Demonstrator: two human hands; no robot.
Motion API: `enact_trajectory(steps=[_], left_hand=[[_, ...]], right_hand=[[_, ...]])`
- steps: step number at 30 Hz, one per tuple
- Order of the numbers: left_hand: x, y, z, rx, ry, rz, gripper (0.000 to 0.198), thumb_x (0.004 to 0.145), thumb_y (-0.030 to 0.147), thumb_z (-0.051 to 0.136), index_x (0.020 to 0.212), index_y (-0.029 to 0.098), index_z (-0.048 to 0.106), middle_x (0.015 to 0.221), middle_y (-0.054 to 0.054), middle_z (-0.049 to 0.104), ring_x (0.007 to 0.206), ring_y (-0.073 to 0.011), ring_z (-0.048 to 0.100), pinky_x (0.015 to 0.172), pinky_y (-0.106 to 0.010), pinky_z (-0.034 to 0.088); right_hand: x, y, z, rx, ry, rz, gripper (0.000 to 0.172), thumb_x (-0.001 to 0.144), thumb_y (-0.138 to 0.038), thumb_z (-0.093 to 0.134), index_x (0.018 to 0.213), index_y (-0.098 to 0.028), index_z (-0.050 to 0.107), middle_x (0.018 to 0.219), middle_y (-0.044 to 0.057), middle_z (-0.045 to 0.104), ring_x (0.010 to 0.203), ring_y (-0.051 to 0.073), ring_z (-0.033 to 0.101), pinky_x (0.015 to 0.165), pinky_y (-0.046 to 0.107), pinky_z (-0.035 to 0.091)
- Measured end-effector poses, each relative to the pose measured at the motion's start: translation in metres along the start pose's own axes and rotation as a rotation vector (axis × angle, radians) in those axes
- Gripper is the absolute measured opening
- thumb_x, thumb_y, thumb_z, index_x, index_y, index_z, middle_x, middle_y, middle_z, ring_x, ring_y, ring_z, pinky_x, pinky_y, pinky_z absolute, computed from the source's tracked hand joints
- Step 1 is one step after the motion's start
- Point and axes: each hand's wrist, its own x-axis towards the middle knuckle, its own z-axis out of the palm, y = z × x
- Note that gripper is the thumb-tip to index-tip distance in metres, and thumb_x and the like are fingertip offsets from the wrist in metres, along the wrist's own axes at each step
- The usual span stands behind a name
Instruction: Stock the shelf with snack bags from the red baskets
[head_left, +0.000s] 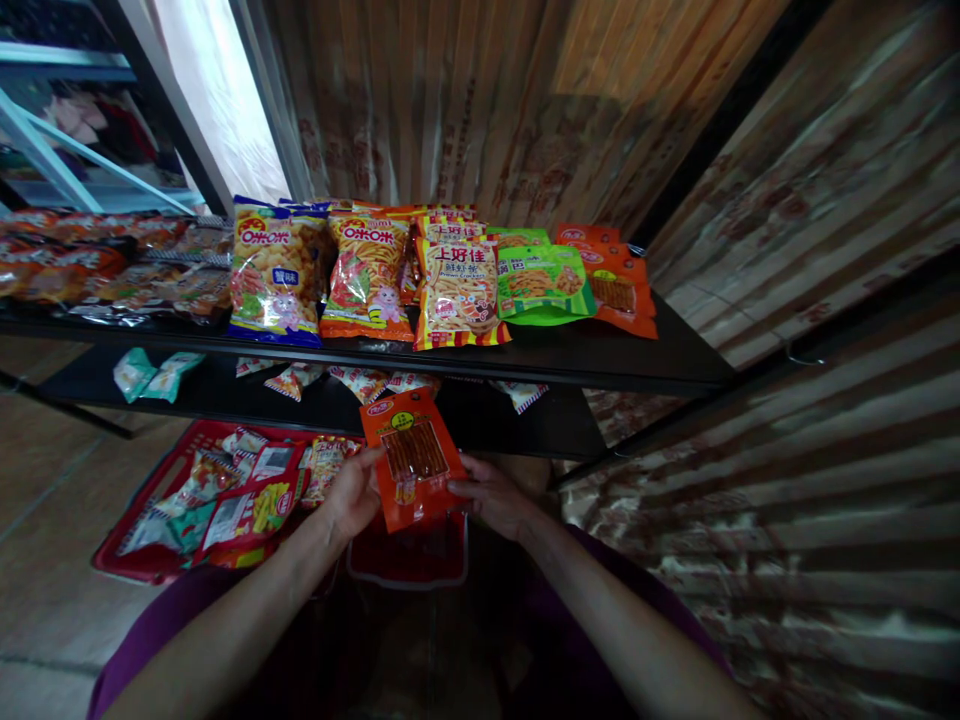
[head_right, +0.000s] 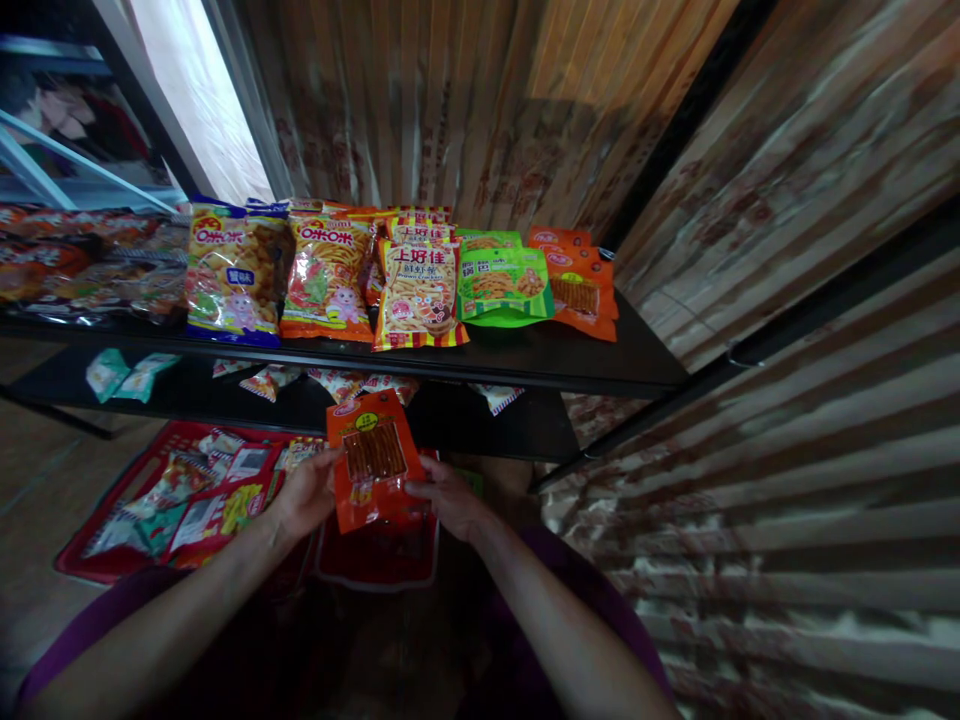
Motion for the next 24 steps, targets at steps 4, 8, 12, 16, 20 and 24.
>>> enact_trajectory(steps=[4,8,12,16,20,24], left_hand=[[-0.001,-0.014,0.002,0.03,0.03,0.037,0.043,0.071,0.0,0.051,0.112,0.012,0.057,0.092,-0.01,0.072,0.083,-0.0234,0.069,0.084,-0.04,0.052],[0.0,-0.016,-0.001,0.05,-0.044,0.034,0.054,0.064,-0.005,0.05,0.115,0.012,0.057,0.098,-0.011,0.071,0.088,-0.0251,0.068,0.086,-0.042,0.05],[-0.001,-0.011,-0.004,0.071,-0.175,0.037,0.061,0.061,-0.006,0.049,0.118,0.014,0.056,0.105,-0.01,0.069,0.095,-0.0252,0.066,0.09,-0.042,0.048],[-0.006,-0.01,-0.005,0.13,-0.247,0.03,0.065,0.06,-0.007,0.053,0.12,0.019,0.056,0.105,-0.007,0.07,0.097,-0.0244,0.065,0.092,-0.042,0.046],[-0.008,-0.018,-0.004,0.172,-0.216,0.073,0.059,0.061,-0.005,0.061,0.116,0.018,0.059,0.098,-0.008,0.072,0.095,-0.0255,0.066,0.091,-0.041,0.046],[-0.006,-0.026,-0.004,0.213,-0.178,0.113,0.057,0.059,-0.002,0.067,0.112,0.016,0.061,0.096,-0.01,0.072,0.093,-0.0276,0.066,0.087,-0.041,0.048]], right_hand=[[0.003,-0.001,-0.001,0.017,0.013,0.005,0.052,0.061,-0.022,0.076,0.111,-0.016,0.059,0.095,0.005,0.069,0.08,0.017,0.067,0.072,0.031,0.053],[0.004,-0.002,0.001,0.033,0.013,0.01,0.055,0.06,-0.019,0.076,0.112,-0.018,0.058,0.095,0.005,0.069,0.083,0.018,0.068,0.071,0.03,0.053],[0.003,-0.001,0.003,0.056,0.021,-0.023,0.058,0.059,-0.019,0.076,0.114,-0.019,0.057,0.093,0.004,0.07,0.085,0.019,0.068,0.073,0.031,0.052],[0.001,-0.003,0.004,0.059,0.042,-0.05,0.057,0.058,-0.019,0.075,0.112,-0.019,0.058,0.091,0.003,0.07,0.081,0.018,0.068,0.072,0.031,0.052],[0.0,-0.006,0.006,0.024,0.065,-0.048,0.053,0.057,-0.019,0.074,0.108,-0.019,0.059,0.088,0.001,0.07,0.076,0.016,0.067,0.073,0.031,0.051],[0.001,-0.005,0.006,-0.011,0.09,-0.033,0.054,0.056,-0.018,0.073,0.108,-0.02,0.059,0.086,-0.001,0.07,0.073,0.015,0.066,0.069,0.028,0.05]])
